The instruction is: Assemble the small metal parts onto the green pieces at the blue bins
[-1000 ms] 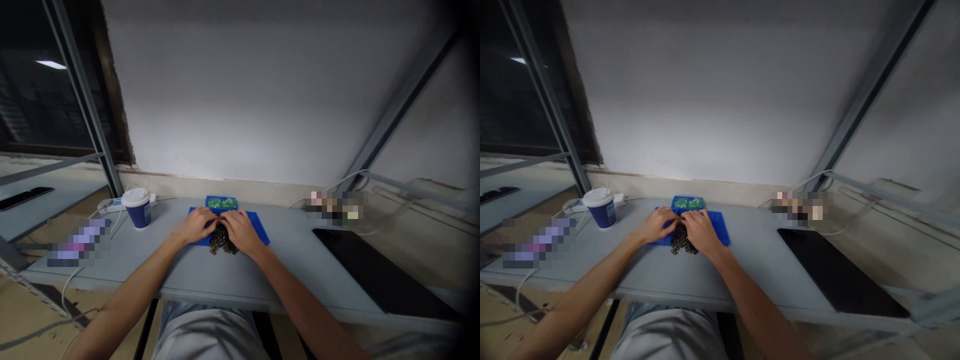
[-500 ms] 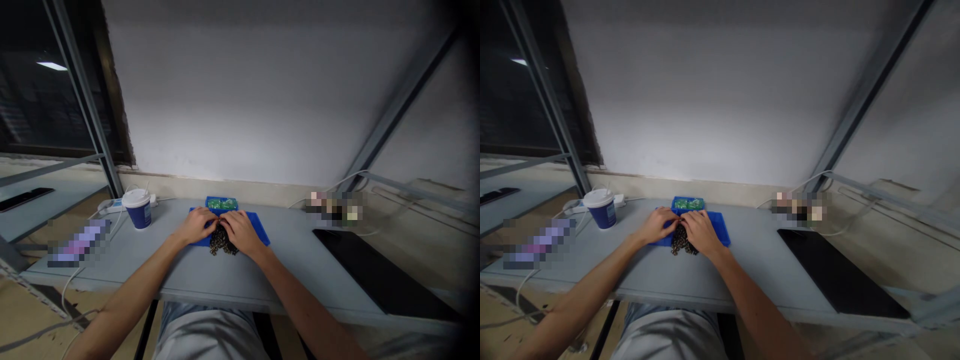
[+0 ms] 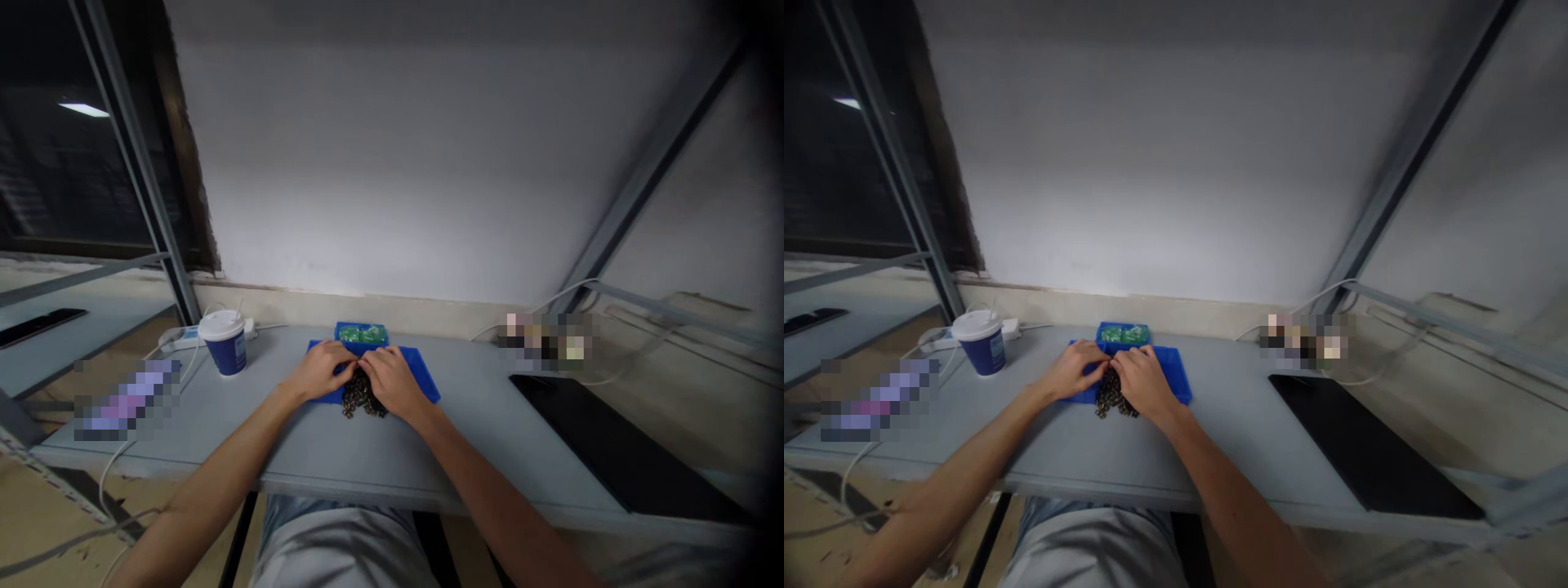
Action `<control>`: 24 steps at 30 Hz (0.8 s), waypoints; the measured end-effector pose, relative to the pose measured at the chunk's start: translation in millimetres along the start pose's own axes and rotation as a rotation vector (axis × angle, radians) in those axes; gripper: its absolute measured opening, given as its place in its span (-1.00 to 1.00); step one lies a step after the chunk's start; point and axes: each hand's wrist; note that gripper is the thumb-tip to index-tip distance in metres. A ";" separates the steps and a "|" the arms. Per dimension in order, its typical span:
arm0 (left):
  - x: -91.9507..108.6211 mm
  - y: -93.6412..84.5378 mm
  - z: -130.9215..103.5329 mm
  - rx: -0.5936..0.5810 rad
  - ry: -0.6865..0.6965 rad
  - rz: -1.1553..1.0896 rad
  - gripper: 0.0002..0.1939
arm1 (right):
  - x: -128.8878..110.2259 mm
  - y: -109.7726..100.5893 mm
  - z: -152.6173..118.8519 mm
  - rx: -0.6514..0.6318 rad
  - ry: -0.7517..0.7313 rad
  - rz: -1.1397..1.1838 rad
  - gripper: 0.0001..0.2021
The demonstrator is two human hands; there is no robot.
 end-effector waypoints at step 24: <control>-1.7 -1.3 -0.7 -0.031 0.021 -0.011 -0.79 | -1.5 0.3 0.1 0.012 -0.001 0.077 -0.75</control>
Point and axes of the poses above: each hand's wrist, its own z-axis towards the middle knuckle, its own y-axis out of the palm, x = y × z, and after that the axes turned 6 degrees about -y, right-handed
